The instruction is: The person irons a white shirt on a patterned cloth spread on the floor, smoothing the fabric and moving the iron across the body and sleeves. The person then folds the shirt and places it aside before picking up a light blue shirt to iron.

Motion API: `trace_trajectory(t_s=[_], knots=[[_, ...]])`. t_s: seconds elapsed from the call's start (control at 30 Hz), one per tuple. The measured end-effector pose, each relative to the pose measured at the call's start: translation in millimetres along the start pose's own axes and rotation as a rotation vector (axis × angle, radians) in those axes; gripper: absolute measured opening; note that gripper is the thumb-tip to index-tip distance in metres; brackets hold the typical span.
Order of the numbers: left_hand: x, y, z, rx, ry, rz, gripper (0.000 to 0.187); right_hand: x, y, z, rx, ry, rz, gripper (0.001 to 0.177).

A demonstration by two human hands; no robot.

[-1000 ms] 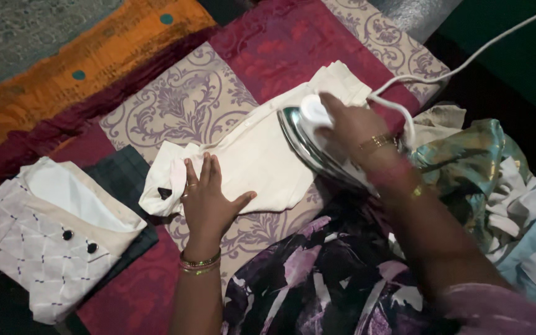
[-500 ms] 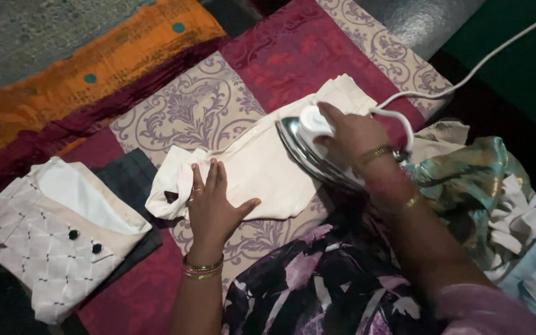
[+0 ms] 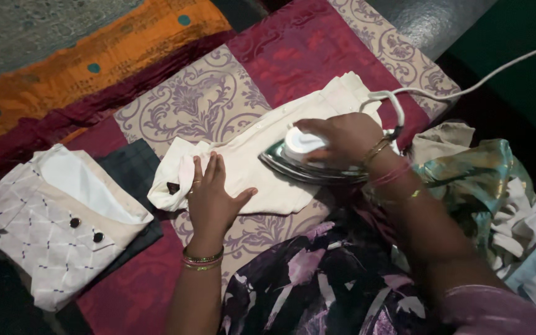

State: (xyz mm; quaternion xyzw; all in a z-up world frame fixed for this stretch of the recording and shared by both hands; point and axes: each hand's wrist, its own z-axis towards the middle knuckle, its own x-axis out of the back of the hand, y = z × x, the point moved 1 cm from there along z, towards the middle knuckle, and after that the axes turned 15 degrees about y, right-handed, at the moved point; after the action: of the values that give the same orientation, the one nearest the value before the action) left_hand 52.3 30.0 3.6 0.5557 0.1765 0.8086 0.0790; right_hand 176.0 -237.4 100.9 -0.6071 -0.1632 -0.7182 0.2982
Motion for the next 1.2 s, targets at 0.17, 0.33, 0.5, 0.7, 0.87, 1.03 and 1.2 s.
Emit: trace_trajectory(t_s=[0.17,0.33,0.5,0.7,0.87,1.03,1.2], knots=[[2,-1,1,0.013,0.010,-0.054,0.110,-5,-32,2,-0.070,0.100,-0.001,0.070],[1,-2,-1,0.027,0.031,-0.079,0.115,-7,-43,15,0.028,0.066,0.077,0.066],[2,-2,1,0.065,0.038,-0.096,0.120,-14,-63,19,-0.082,0.159,0.002,0.067],[3,-1,1,0.061,0.051,-0.064,0.124,-3,-68,24,-0.005,0.022,0.036,0.068],[1,-2,-1,0.068,0.050,-0.073,0.125,-11,-79,32,-0.189,0.132,0.048,0.064],[2,-3,0,0.075,0.029,-0.082,0.128,-14,-77,26,-0.184,0.068,0.067,0.065],[2,-5,2,0.082,0.003,-0.068,0.129,-2,-60,-3,-0.197,-0.008,0.038,0.067]])
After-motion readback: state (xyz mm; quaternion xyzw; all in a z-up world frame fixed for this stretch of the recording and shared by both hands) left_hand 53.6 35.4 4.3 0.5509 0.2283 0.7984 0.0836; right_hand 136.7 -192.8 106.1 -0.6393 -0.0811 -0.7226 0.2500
